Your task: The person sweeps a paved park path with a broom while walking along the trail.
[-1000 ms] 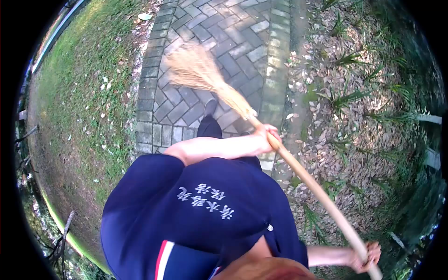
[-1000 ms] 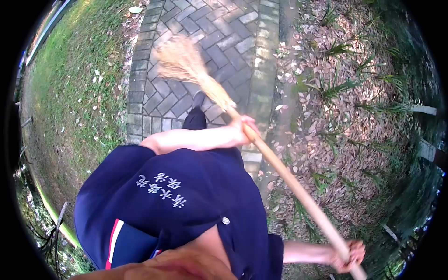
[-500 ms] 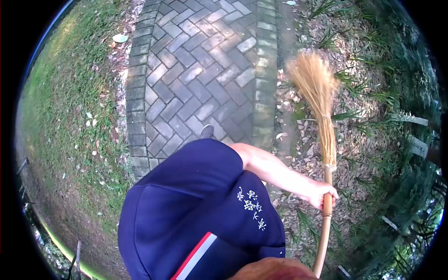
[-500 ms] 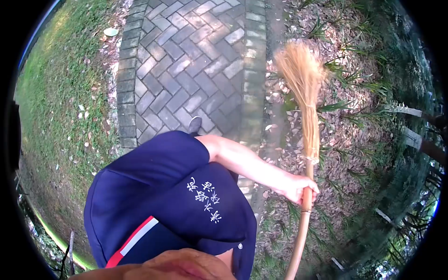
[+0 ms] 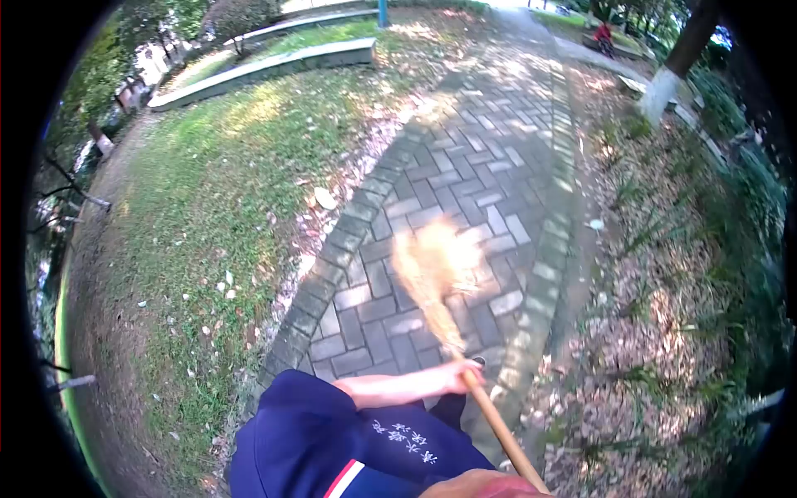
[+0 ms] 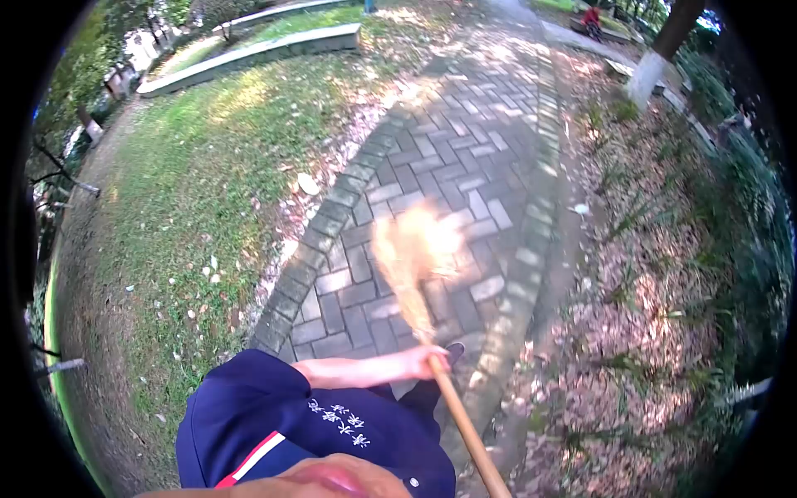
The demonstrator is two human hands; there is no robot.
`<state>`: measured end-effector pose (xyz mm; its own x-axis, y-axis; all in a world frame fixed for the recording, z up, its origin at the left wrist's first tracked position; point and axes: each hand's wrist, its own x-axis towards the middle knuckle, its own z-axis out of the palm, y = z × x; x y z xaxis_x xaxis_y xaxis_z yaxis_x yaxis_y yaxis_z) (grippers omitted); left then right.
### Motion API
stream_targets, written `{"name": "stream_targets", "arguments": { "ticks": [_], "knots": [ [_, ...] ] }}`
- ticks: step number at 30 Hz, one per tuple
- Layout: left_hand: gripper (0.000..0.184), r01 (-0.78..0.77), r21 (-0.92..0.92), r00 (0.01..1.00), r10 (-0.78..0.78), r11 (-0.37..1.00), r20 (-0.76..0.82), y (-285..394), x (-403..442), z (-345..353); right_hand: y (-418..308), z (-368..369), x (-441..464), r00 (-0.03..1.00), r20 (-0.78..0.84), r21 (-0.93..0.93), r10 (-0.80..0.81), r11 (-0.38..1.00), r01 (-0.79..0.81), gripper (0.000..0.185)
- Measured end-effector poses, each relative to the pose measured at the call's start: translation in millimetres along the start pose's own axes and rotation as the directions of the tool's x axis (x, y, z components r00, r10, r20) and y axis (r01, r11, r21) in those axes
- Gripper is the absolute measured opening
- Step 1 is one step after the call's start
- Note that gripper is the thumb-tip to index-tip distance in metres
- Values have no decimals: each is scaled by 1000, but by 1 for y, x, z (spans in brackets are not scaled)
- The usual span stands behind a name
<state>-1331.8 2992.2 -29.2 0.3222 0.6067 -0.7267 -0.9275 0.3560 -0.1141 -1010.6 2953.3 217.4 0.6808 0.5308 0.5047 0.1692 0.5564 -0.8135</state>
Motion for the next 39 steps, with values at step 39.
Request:
{"name": "stream_targets", "arguments": {
  "ticks": [39],
  "knots": [
    [18,458,81,871,-465,885,160,623,331,620,184,766,180,929,55,189,-367,917,351,5]
  ]
}}
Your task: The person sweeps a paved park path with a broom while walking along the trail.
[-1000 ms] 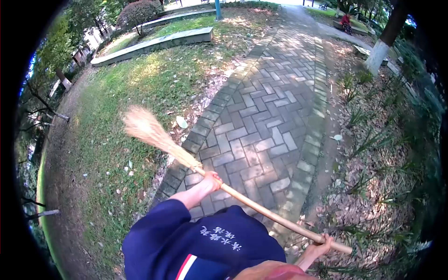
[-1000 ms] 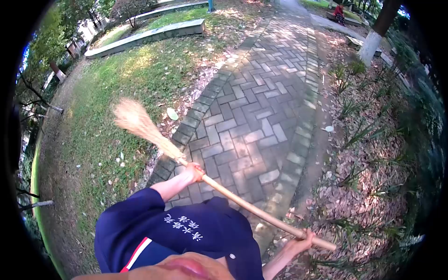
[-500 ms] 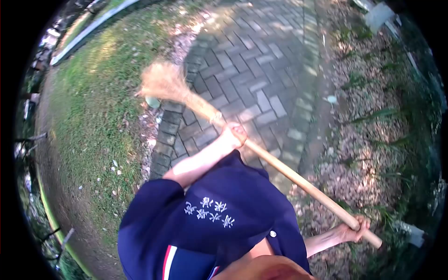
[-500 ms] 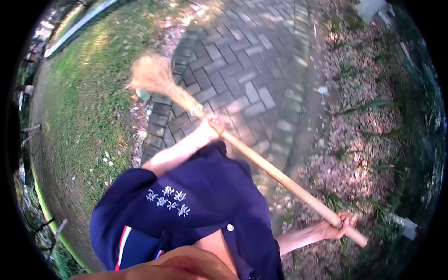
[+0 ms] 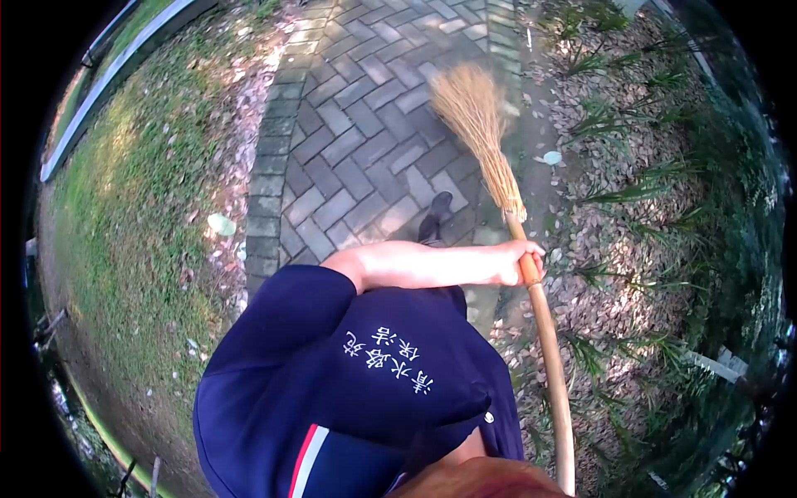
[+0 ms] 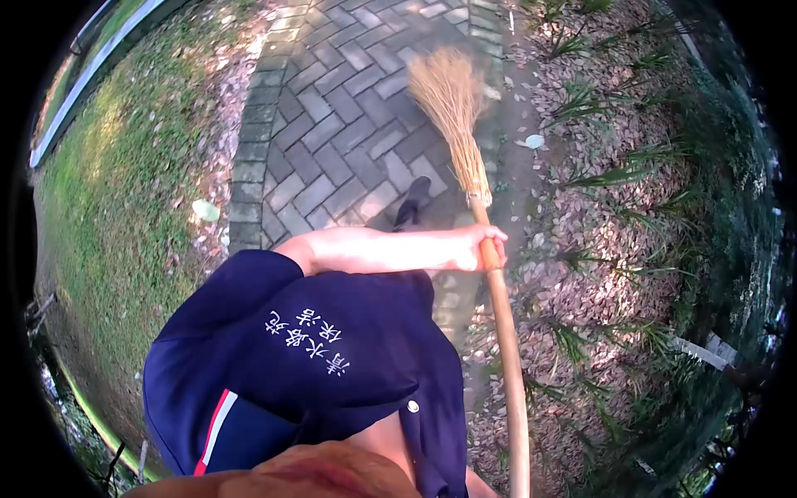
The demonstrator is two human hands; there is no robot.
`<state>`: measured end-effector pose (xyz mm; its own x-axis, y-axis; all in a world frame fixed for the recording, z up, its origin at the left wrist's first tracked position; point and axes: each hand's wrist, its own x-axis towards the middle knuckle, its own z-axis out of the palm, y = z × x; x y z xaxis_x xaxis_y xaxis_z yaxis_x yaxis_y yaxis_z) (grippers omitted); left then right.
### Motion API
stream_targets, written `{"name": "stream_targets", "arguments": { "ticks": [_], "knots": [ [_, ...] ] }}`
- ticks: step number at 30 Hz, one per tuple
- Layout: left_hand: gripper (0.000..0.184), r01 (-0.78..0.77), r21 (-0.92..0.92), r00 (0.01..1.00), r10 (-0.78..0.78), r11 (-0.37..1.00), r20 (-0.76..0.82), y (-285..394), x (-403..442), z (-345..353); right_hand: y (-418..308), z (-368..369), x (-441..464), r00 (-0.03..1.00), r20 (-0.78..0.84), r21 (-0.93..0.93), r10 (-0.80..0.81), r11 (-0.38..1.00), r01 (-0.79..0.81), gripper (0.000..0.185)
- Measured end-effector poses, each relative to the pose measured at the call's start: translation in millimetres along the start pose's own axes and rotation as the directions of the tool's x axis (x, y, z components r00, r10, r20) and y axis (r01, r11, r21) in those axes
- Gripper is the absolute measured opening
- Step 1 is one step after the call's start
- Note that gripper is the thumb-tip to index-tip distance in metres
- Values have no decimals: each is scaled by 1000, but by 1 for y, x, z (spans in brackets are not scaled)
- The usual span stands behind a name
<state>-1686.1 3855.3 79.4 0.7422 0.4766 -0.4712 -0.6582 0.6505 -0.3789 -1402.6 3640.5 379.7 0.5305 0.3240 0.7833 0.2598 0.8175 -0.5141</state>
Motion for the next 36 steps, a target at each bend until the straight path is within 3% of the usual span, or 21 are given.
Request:
{"name": "stream_targets", "arguments": {
  "ticks": [3,5,8,9,10,11,12,14,15,18,20,22,24,25,26,28,30,31,32,33,36],
  "knots": [
    [14,-16,63,998,19,998,-55,64,50,5,79,69,9,999,48,9,-25,1000,25,4],
    [12,-26,-16,995,24,1000,-97,125,58,-3,152,121,12,997,82,33,-2,999,-1,3],
    [12,-264,78,943,274,961,-187,238,-3,23,265,202,1,991,93,29,91,995,-94,2],
    [15,-327,75,930,335,942,-150,298,-5,-2,306,234,-14,984,107,18,140,990,-142,2],
    [14,-496,82,842,502,864,-199,356,-11,-27,345,264,-34,984,101,27,149,988,-152,2],
    [11,-634,175,693,654,753,-304,401,-33,-27,383,292,-58,933,132,-28,334,943,-333,3],
    [12,-740,29,586,666,671,-461,479,-45,-82,424,315,-87,771,98,-22,630,776,-631,6],
    [15,-938,1,251,680,348,-689,522,-92,-46,476,369,-108,573,12,50,820,571,-819,14],
    [16,-945,7,211,623,328,-753,520,-108,-9,506,378,-109,459,-23,107,888,458,-882,15],
    [19,-955,68,126,601,289,-789,520,-122,31,585,400,-109,306,56,148,951,295,-944,15],
    [21,-957,-99,261,665,272,-700,551,-132,45,617,436,-105,280,72,234,957,256,-938,13],
    [22,-928,-208,366,655,310,-661,588,-130,87,655,475,-102,348,127,258,929,308,-916,13],
    [22,-921,-186,378,672,342,-637,632,-105,133,702,516,-85,382,78,298,921,344,-890,14],
    [25,-855,-305,514,612,419,-601,669,-84,134,726,529,-73,396,68,266,916,366,-892,15],
    [25,-877,-211,455,607,431,-652,690,-60,163,718,574,-59,439,-182,114,880,462,-880,15],
    [21,-849,-169,497,649,500,-576,724,-31,225,760,578,-32,460,-255,113,850,499,-859,12],
    [19,-736,-299,661,550,607,-510,789,-3,263,756,619,-8,582,-314,67,750,629,-775,11],
    [20,-697,-292,700,533,655,-474,815,10,288,776,609,13,681,-201,83,704,705,-704,12],
    [21,-679,-232,701,519,697,-489,835,13,329,764,650,27,739,-268,82,618,779,-622,15],
    [21,-632,-244,756,518,736,-400,864,29,346,745,700,35,774,-307,78,554,825,-560,14],
    [19,-541,-164,835,502,825,-226,926,52,424,763,734,73,895,-181,122,408,912,-392,12]
  ]
}}
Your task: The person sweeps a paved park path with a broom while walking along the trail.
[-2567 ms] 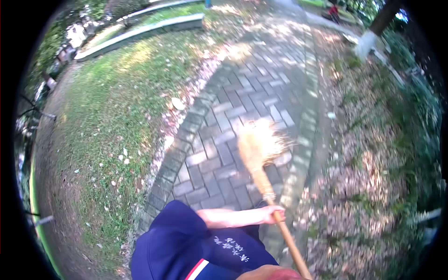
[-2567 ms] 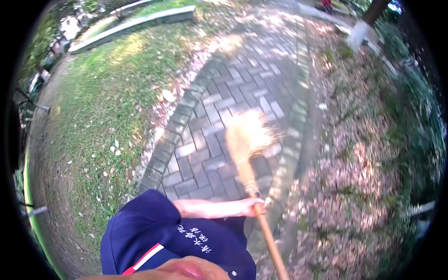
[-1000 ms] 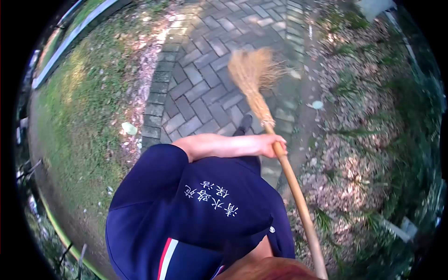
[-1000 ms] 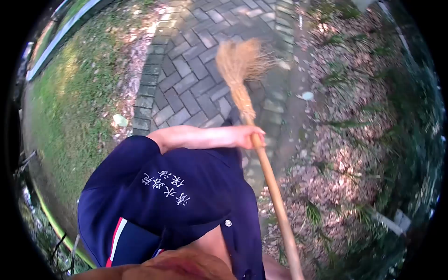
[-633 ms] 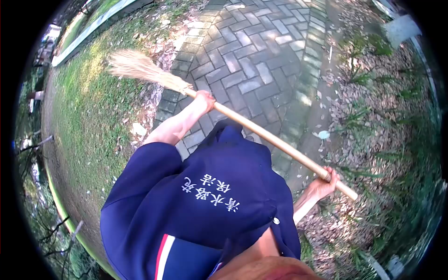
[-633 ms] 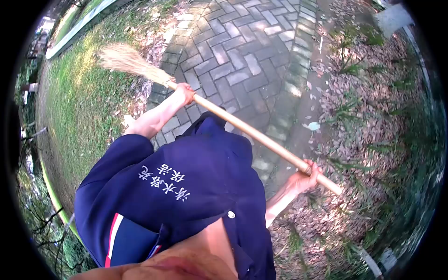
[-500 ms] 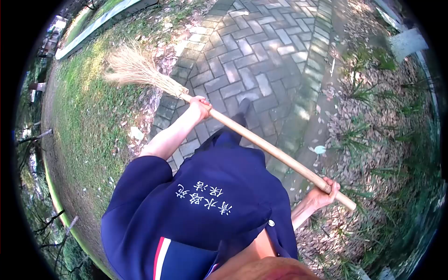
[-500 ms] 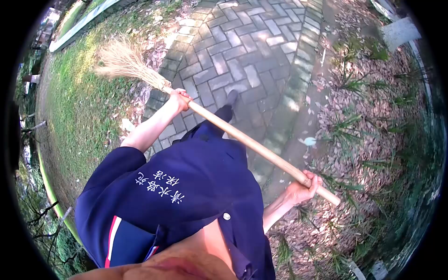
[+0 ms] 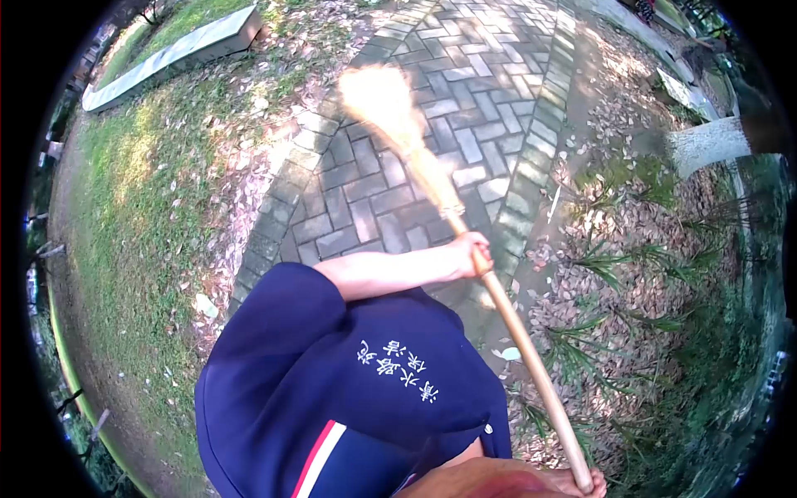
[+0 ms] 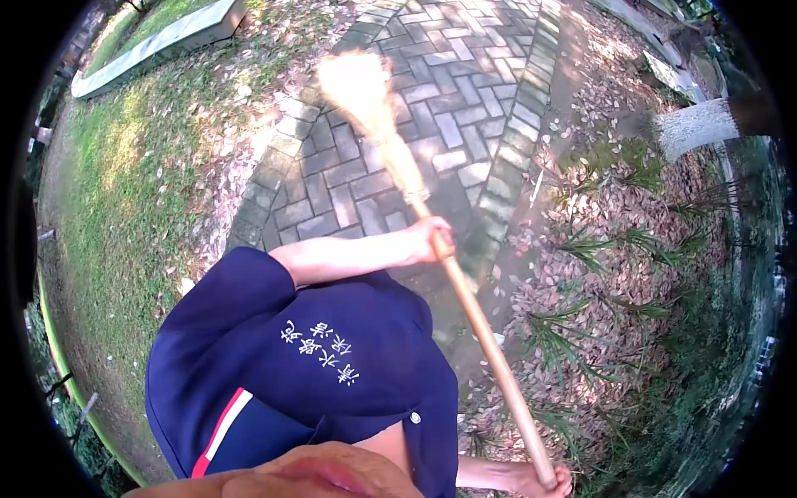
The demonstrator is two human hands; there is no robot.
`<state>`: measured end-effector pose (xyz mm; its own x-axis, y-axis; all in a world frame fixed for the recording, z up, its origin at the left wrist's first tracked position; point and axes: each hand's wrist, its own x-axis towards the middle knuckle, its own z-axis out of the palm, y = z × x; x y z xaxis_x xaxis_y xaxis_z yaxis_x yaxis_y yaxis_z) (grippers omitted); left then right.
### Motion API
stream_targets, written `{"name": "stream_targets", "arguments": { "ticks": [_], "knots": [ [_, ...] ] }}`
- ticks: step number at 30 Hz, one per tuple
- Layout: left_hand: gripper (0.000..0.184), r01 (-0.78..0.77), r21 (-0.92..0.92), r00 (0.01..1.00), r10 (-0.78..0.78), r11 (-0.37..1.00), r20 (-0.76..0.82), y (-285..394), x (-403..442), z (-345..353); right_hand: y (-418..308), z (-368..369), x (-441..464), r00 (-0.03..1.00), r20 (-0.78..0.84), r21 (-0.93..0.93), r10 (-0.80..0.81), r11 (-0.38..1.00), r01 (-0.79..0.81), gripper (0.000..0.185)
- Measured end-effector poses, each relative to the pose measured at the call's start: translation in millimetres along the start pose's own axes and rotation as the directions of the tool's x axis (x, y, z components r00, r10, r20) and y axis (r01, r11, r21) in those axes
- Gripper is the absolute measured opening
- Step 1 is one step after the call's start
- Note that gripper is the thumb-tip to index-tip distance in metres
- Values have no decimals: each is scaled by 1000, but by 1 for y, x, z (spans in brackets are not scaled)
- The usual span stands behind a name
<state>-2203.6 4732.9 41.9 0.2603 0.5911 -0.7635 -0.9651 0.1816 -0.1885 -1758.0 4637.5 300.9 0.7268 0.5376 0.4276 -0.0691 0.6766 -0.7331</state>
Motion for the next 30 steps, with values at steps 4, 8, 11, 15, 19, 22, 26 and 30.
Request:
{"name": "stream_targets", "arguments": {
  "ticks": [4,8,11,15,19,22,26,30],
  "knots": [
    [18,47,41,989,-52,998,141,41,36,97,31,78,21,988,81,-30,-131,991,134,12],
    [11,-29,47,991,23,998,136,109,108,136,115,154,40,985,119,-63,-124,989,132,13],
    [9,-100,-51,993,97,994,-63,188,174,131,236,236,38,998,54,-100,-33,994,39,13],
    [10,-331,-8,874,303,944,-380,287,187,139,428,347,47,866,-144,-156,479,853,-498,10],
    [15,-547,-94,749,436,832,-499,339,170,177,575,430,70,573,-179,-86,800,567,-819,11],
    [18,-691,-114,692,607,714,-391,381,174,232,650,500,88,500,57,82,864,495,-865,13],
    [24,-595,-317,789,462,738,-406,424,207,388,725,624,133,584,120,23,803,586,-810,12],
    [24,-530,-334,821,371,780,-434,486,289,480,780,677,182,686,91,182,722,665,-725,12]
  ]
}}
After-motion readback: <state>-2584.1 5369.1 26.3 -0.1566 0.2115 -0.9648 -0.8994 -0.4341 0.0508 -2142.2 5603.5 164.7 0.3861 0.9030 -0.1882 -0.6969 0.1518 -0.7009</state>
